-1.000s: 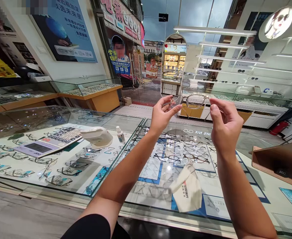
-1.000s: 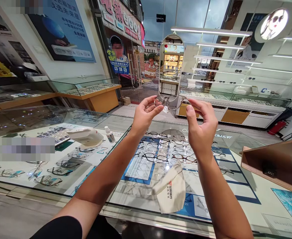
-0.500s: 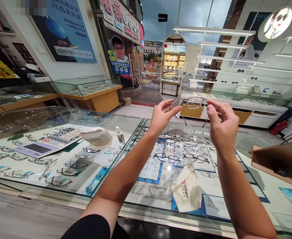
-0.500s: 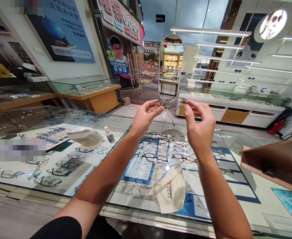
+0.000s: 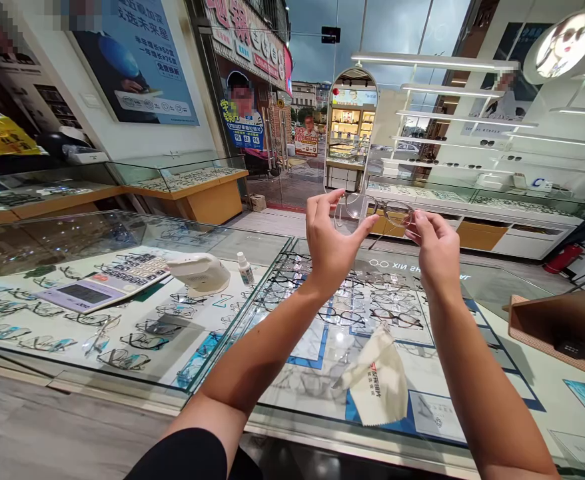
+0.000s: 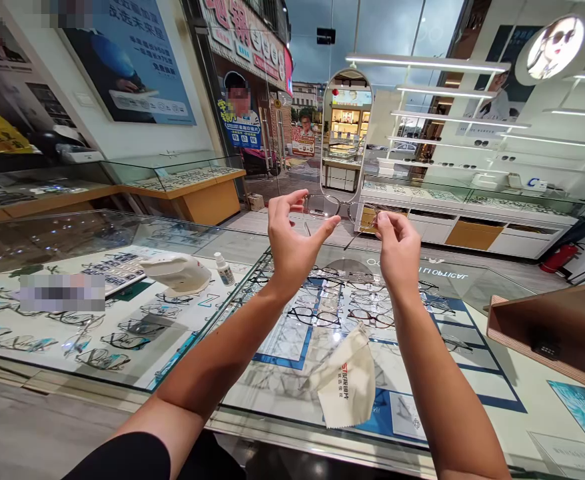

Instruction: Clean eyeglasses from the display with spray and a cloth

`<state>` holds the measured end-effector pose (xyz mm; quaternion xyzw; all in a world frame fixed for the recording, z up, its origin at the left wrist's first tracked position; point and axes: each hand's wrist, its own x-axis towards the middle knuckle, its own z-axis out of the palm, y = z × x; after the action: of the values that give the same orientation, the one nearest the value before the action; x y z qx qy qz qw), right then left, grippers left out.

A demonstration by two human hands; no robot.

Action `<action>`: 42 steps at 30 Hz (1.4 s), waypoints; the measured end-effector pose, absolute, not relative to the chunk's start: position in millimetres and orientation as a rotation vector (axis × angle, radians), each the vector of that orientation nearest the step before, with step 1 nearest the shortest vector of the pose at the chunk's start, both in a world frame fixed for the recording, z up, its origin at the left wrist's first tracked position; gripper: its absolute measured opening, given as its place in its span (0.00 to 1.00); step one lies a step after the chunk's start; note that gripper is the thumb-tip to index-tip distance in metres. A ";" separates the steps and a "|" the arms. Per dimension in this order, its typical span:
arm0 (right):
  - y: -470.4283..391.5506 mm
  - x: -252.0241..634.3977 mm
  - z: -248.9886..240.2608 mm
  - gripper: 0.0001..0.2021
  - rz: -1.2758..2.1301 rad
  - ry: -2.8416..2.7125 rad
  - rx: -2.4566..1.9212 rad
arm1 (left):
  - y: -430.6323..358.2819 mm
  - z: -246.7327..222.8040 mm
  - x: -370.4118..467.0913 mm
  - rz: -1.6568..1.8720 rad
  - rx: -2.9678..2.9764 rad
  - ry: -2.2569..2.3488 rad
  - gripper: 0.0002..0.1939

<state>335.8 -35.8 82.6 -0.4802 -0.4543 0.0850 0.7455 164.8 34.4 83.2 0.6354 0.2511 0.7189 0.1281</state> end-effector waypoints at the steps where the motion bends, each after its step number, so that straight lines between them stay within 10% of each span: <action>1: -35.1 335.5 82.0 0.17 0.193 -0.981 -1.047 | 35.2 82.6 165.1 2.097 1.856 0.720 0.33; 42: -87.3 358.5 119.7 0.14 0.311 -1.700 -1.150 | 36.0 108.0 137.6 1.630 2.479 -0.017 0.33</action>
<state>358.5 -87.3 119.7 -0.4773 -0.7053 0.1289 0.5081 137.6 36.0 108.0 0.8324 -0.0057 0.5472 0.0873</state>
